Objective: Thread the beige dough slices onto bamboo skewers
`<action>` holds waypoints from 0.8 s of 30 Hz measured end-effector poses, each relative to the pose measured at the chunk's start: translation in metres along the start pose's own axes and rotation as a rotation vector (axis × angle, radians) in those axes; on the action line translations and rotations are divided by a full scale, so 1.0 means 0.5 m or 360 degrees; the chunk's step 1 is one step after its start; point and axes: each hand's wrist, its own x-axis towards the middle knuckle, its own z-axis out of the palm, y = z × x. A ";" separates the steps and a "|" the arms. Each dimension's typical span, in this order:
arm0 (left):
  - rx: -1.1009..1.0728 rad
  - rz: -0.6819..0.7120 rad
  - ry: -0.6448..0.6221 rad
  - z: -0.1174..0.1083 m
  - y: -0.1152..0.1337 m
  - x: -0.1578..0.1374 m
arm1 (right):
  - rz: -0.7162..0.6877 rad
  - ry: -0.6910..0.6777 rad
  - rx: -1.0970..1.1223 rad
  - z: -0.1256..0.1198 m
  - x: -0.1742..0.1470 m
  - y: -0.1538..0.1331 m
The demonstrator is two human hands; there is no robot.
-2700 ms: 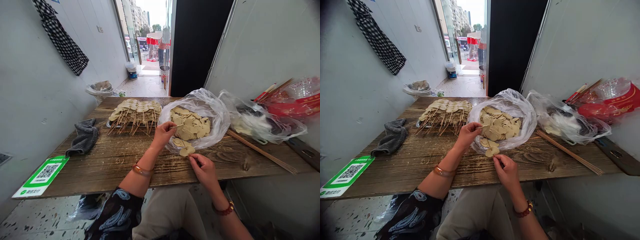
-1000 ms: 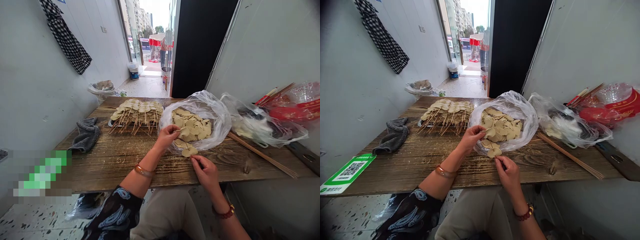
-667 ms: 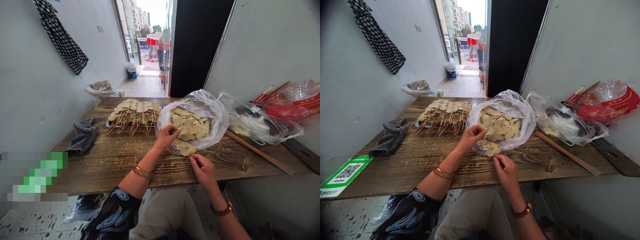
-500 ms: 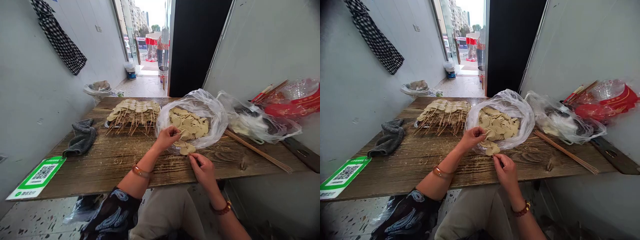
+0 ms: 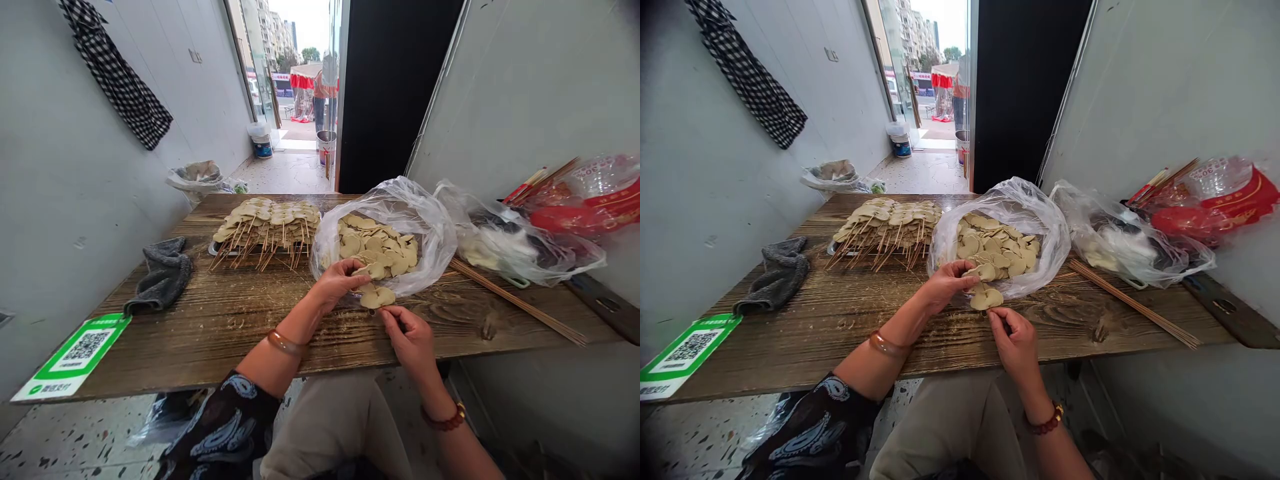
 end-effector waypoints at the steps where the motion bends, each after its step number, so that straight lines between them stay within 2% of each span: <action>1: -0.0015 0.0008 0.0032 0.000 -0.001 0.000 | -0.0002 -0.0019 0.0002 0.000 0.000 0.001; 8: -0.0254 0.0081 0.0292 0.006 -0.003 0.002 | -0.0007 -0.0081 0.0031 0.003 0.000 0.002; 14: -0.0366 0.0115 0.0338 0.006 -0.002 0.004 | -0.0033 -0.0098 0.0008 0.001 0.001 -0.002; 19: -0.0350 0.0095 0.0382 0.005 -0.001 0.003 | -0.0062 -0.0090 -0.0011 0.003 0.002 -0.002; 24: -0.0302 0.0094 0.0345 0.009 -0.002 0.002 | -0.0047 -0.0080 -0.0030 0.002 0.003 -0.006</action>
